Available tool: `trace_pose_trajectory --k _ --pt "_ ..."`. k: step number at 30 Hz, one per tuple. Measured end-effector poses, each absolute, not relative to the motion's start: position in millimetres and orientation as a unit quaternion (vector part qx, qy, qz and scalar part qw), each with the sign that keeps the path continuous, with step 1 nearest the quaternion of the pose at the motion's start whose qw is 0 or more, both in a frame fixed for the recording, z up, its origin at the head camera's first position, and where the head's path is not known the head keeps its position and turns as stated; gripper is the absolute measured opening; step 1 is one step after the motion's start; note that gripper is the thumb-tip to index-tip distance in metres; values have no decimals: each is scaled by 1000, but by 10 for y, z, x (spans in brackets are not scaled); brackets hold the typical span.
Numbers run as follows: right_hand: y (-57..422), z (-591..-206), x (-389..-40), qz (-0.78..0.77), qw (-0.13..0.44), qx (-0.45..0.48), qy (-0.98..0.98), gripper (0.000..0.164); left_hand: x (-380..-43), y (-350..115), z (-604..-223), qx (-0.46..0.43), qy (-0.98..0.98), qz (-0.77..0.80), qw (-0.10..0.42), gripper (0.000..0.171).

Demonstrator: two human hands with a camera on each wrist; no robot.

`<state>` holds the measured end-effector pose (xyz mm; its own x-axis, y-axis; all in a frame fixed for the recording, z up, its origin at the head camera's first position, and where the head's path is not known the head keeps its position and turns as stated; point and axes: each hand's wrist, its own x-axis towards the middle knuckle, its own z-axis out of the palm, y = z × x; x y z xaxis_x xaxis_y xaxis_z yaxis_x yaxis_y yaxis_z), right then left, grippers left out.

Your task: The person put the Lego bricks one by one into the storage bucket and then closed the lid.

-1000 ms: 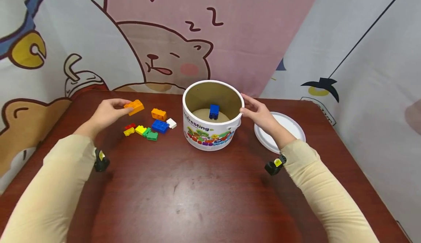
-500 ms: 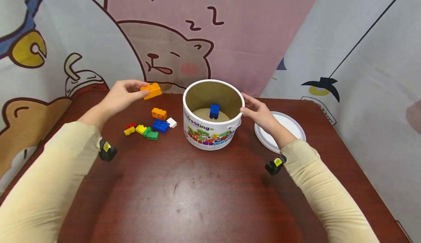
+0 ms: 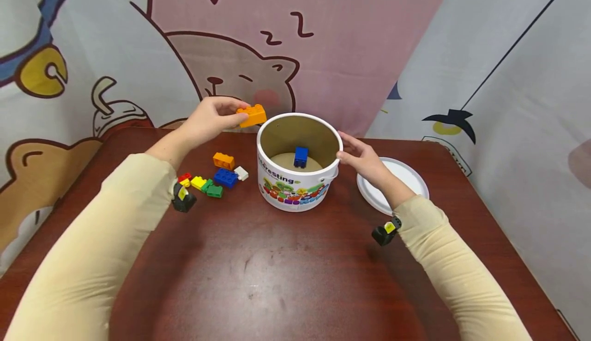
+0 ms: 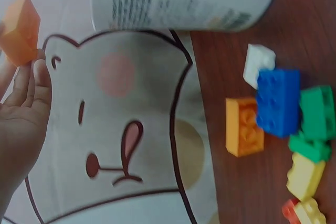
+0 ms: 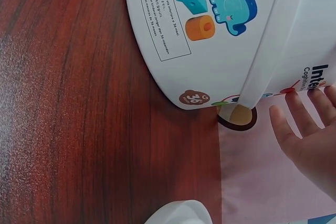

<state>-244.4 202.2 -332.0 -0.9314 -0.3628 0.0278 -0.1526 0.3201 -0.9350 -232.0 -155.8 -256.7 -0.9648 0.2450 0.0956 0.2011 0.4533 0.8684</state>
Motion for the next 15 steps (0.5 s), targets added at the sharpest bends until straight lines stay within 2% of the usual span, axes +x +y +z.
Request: trace_pose_trajectory --k 15 --pt "2031 -3323 -2451 -567 98 -158 803 60 -2413 -939 -2502 199 852 482 42 32"
